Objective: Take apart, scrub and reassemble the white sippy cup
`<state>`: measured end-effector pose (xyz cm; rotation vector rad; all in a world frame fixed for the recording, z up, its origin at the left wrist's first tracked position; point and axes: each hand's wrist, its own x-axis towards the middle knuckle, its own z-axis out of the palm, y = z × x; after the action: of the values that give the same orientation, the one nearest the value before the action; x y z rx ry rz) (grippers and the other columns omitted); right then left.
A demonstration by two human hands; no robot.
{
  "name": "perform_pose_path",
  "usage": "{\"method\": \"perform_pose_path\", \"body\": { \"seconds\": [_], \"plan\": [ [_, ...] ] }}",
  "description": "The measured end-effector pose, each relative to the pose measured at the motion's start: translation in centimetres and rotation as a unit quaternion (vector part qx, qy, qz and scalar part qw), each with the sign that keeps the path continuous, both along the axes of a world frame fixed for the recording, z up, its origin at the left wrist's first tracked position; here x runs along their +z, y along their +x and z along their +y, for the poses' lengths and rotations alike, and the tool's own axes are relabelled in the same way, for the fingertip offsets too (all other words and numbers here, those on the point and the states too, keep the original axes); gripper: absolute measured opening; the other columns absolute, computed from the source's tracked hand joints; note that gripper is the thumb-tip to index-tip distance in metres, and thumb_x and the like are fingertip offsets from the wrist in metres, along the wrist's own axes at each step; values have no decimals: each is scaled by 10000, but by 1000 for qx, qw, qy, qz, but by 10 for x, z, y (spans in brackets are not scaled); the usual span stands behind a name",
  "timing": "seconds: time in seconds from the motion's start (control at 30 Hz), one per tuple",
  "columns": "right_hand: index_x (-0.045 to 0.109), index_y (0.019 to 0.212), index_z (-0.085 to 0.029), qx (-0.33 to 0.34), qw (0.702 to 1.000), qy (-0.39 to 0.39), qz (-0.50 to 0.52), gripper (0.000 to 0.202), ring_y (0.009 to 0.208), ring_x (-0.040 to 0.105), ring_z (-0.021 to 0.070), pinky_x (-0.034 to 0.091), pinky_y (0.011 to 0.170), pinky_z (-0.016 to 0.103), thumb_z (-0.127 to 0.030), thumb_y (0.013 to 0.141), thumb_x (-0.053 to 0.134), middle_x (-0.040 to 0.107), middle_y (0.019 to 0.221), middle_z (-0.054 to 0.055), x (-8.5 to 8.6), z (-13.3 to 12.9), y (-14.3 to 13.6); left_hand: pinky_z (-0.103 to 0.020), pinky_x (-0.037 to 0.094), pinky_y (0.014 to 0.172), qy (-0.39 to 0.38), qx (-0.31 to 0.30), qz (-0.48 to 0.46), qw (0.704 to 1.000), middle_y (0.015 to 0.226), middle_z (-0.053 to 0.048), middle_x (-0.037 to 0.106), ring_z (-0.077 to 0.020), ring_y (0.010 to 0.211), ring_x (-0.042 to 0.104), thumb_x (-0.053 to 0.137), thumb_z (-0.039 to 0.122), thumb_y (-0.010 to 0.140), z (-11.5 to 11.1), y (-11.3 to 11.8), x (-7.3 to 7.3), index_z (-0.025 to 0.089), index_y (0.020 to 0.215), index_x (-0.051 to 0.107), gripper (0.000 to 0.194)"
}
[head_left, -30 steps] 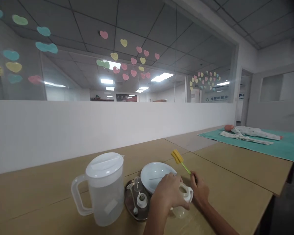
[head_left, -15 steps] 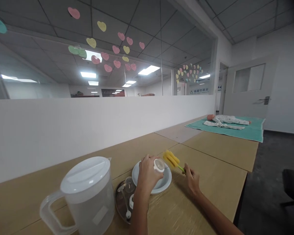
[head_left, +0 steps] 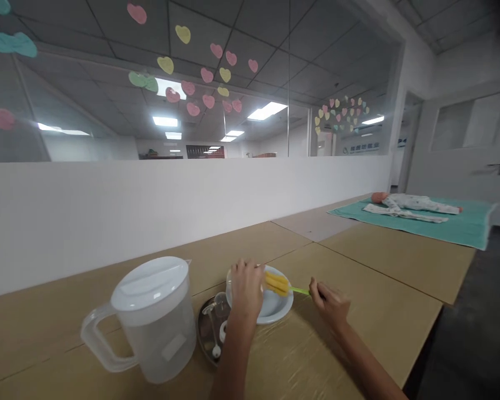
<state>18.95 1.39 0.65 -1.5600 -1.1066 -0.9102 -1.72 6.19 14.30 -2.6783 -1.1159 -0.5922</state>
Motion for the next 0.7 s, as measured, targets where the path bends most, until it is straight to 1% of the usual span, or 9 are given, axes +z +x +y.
{"method": "perform_pose_path", "body": {
  "seconds": [0.07,0.1,0.17,0.23,0.33,0.43,0.53,0.63,0.7],
  "plan": [
    [490,440,-156,-10,996,23,-91,435,410,337,40,212,470,214,-264,862,506,422,415,-43,7,-1,-6,-395,368,791,10,5,37,999,1003,-92,595,-275,984,492,436,33,784,-9,3,5,199,993,640,336],
    [483,437,-156,-12,992,29,-118,430,413,341,39,204,471,220,-239,857,518,426,416,-44,13,-1,-10,-400,371,787,11,11,55,998,994,-101,594,-281,979,493,429,35,792,-14,4,8,185,993,636,325],
    [478,439,-158,-6,986,53,-160,414,415,341,42,194,476,230,-207,844,546,425,410,-46,26,0,-17,-401,372,778,16,27,74,997,988,-110,590,-286,968,495,428,35,795,-20,5,13,174,1011,625,324],
    [470,441,-161,12,980,61,-187,410,422,341,46,194,484,239,-191,842,551,435,416,-44,40,3,-23,-399,372,773,23,44,82,995,993,-114,586,-285,962,496,442,30,789,-24,6,14,178,1032,615,333],
    [456,432,-168,45,973,64,-219,428,426,340,56,181,485,259,-189,853,533,426,410,-40,55,12,-29,-394,373,775,33,55,95,993,1002,-109,585,-272,960,500,441,42,806,-24,9,7,194,1045,609,329],
    [478,450,-176,86,965,77,-237,414,426,354,63,194,492,269,-186,861,521,437,417,-39,63,25,-28,-375,377,776,42,46,105,992,1028,-92,584,-248,948,509,466,83,823,-19,18,-5,221,1075,595,315],
    [472,453,-183,122,957,87,-248,411,437,370,76,206,507,276,-185,862,517,439,420,-34,67,40,-14,-369,384,769,64,69,97,991,1014,-83,594,-244,934,518,502,141,833,-8,23,-15,237,1122,572,313],
    [458,447,-186,149,950,93,-257,414,442,375,83,212,517,274,-192,855,531,441,418,-32,72,50,13,-368,390,775,100,127,82,984,982,-75,611,-237,923,530,452,106,855,3,24,-23,230,1126,576,323],
    [458,442,-184,160,946,95,-264,418,440,380,83,221,522,268,-189,853,532,445,414,-31,75,53,35,-364,399,777,116,151,80,978,972,-77,617,-231,914,539,431,81,858,9,23,-28,223,1120,586,336]
  ]
}}
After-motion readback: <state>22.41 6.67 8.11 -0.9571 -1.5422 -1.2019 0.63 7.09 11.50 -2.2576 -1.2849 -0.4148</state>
